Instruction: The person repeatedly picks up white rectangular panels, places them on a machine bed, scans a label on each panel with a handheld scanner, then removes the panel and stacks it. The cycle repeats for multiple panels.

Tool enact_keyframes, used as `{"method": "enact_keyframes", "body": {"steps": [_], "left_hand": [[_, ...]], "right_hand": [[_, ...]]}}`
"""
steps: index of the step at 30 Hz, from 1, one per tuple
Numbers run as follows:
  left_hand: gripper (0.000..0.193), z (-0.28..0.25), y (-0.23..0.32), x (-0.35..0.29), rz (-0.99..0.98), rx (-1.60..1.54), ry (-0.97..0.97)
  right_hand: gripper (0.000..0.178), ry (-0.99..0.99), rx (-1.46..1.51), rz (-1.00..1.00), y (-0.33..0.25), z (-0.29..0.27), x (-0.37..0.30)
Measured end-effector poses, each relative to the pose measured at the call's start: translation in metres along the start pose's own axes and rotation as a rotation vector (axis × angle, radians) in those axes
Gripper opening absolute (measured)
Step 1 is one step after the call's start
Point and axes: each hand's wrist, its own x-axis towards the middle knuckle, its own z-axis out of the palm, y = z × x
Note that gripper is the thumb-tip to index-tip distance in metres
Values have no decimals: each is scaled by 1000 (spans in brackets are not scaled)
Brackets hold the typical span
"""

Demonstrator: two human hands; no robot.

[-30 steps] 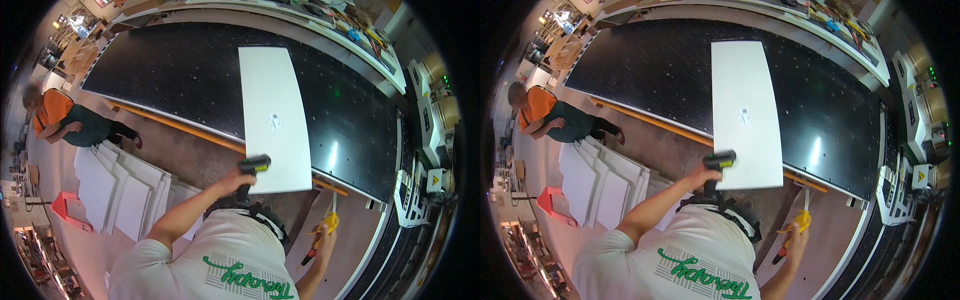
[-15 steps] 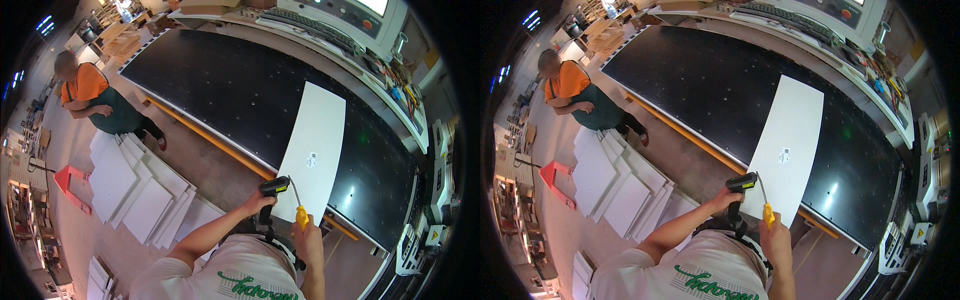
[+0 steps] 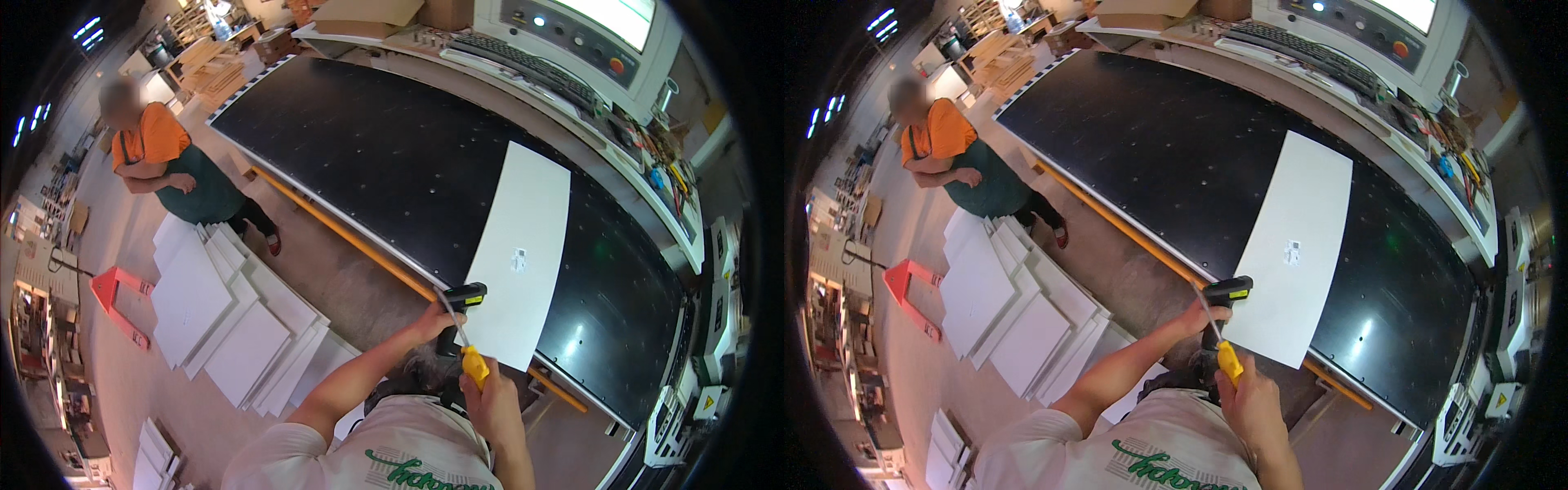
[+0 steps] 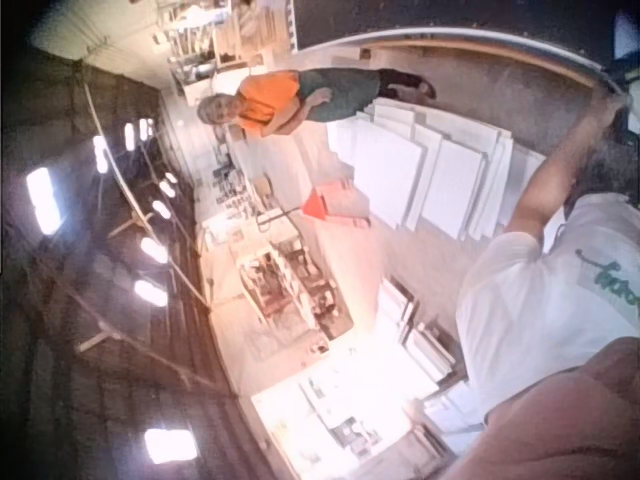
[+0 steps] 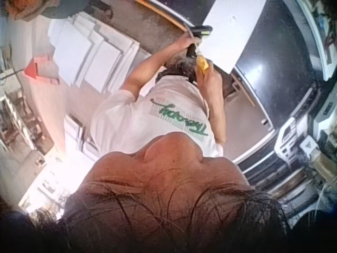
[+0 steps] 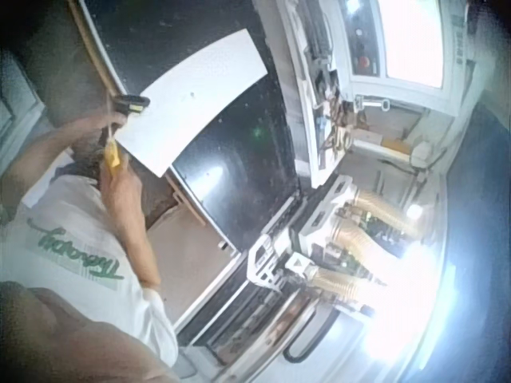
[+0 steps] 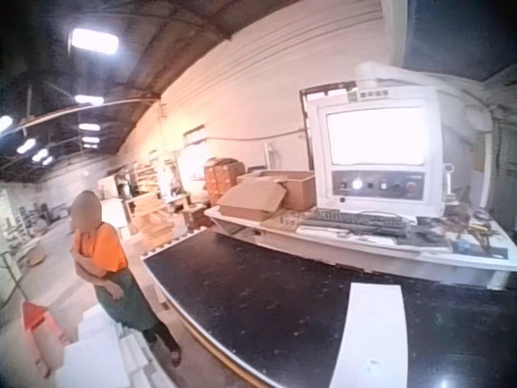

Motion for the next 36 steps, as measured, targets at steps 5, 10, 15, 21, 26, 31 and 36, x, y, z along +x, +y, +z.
{"method": "enact_keyframes", "body": {"steps": [5,10,15,21,26,31,36], "left_hand": [[21,-6,-19,-10,37,176,204],[19,-25,-29,-15,-3,-70,359],[21,-40,-23,-28,67,-50,345],[26,-41,-14,-3,187,4,428],[26,-43,-1,4,143,-51,544],[27,-47,-2,5,152,-99,560],[22,-67,-15,17,169,-113,593]], "right_hand": [[28,279,185,131,44,-16,15],[38,602,30,512,161,-63,-5],[37,947,-87,938,278,-110,-81],[34,1139,-273,1131,350,-172,-150],[34,1154,-290,1207,390,-240,-153],[36,1234,-288,1275,428,-285,-154],[34,1295,-405,1269,501,-296,-170]]}}
